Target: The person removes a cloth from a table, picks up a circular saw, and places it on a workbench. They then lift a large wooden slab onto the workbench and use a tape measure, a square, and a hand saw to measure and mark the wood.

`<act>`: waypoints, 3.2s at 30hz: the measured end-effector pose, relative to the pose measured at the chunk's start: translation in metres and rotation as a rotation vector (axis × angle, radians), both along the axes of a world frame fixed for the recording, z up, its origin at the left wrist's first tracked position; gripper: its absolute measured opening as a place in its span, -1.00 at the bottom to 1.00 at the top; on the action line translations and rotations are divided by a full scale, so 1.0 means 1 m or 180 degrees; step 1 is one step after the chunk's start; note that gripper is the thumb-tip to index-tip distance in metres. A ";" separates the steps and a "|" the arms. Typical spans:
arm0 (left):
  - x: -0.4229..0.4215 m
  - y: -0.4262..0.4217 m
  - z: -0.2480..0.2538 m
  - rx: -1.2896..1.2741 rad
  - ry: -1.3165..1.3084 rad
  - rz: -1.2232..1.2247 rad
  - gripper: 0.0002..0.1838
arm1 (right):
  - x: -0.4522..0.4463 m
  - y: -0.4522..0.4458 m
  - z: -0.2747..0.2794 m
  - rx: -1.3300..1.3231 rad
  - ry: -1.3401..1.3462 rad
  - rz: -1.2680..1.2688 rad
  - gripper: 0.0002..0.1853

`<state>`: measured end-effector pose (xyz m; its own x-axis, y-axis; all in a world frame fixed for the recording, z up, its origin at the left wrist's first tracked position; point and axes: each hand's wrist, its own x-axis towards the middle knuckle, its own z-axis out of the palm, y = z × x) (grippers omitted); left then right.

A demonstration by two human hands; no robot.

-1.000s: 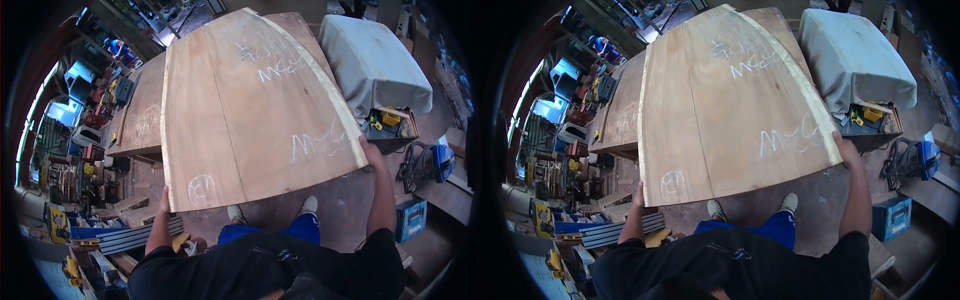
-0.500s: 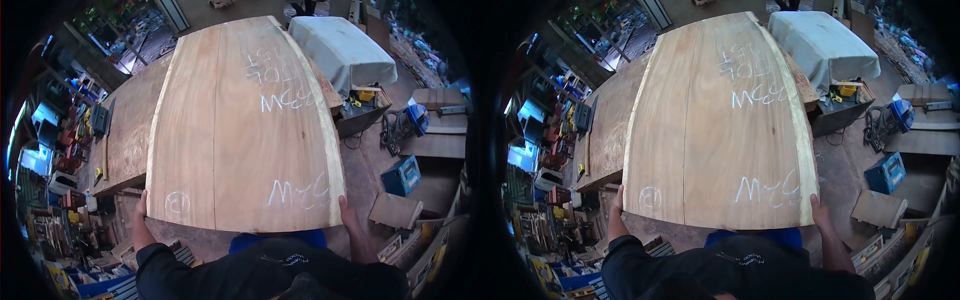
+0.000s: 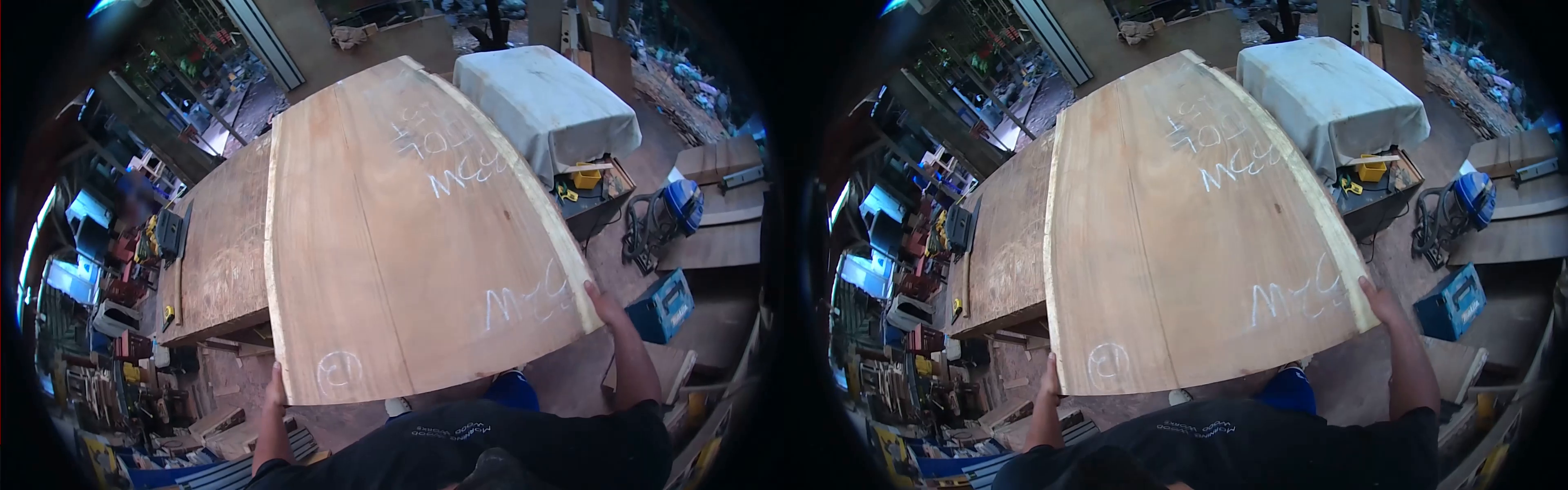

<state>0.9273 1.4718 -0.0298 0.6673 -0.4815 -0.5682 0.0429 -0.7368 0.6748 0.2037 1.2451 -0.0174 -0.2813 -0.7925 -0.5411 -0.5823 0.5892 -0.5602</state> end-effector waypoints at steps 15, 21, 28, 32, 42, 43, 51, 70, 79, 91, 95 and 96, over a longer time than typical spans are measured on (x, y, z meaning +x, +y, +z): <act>-0.231 -0.042 -0.004 0.0369 -0.0295 0.0590 0.05 | -0.183 -0.172 -0.024 -0.0525 -0.0181 0.0504 -0.14; -0.234 -0.046 0.014 0.0515 -0.0492 0.0555 0.02 | -0.191 -0.163 -0.026 -0.0111 -0.0110 0.0531 -0.06; -0.154 -0.032 -0.013 0.0403 -0.0525 0.0330 0.01 | -0.148 -0.086 -0.021 -0.0324 0.0114 0.0356 -0.05; -0.119 -0.047 0.010 0.0015 -0.0459 -0.0029 -0.01 | -0.104 -0.032 0.001 -0.0223 -0.0231 0.0144 -0.06; -0.022 -0.076 -0.026 -0.0169 -0.0449 -0.0239 -0.01 | -0.085 0.015 -0.044 -0.0371 -0.0321 -0.0328 -0.05; -0.027 -0.075 -0.022 -0.0231 -0.0418 -0.0162 -0.01 | -0.086 0.016 -0.043 -0.0362 -0.0100 -0.0282 -0.03; -0.087 -0.080 0.014 0.0974 -0.2191 -0.0191 -0.10 | -0.106 0.010 -0.082 0.0000 -0.2429 -0.0499 -0.14; -0.207 -0.117 0.029 0.1584 -0.2141 -0.0325 -0.06 | -0.184 -0.102 -0.004 0.0249 -0.1283 -0.0159 -0.07; -0.261 -0.145 0.009 0.1538 -0.1916 0.0024 -0.01 | -0.223 -0.171 -0.001 0.0299 -0.1316 -0.0154 -0.15; -0.291 -0.159 0.031 0.1419 -0.2066 0.0373 -0.20 | -0.239 -0.176 -0.050 -0.0121 -0.0653 0.0028 -0.10; -0.281 -0.154 0.028 0.1154 -0.1945 0.0307 -0.20 | -0.224 -0.167 -0.029 -0.0287 -0.0593 -0.0058 -0.17; -0.285 -0.153 0.027 0.1158 -0.1796 0.0308 -0.20 | -0.231 -0.170 -0.033 -0.0409 -0.0519 0.0000 -0.23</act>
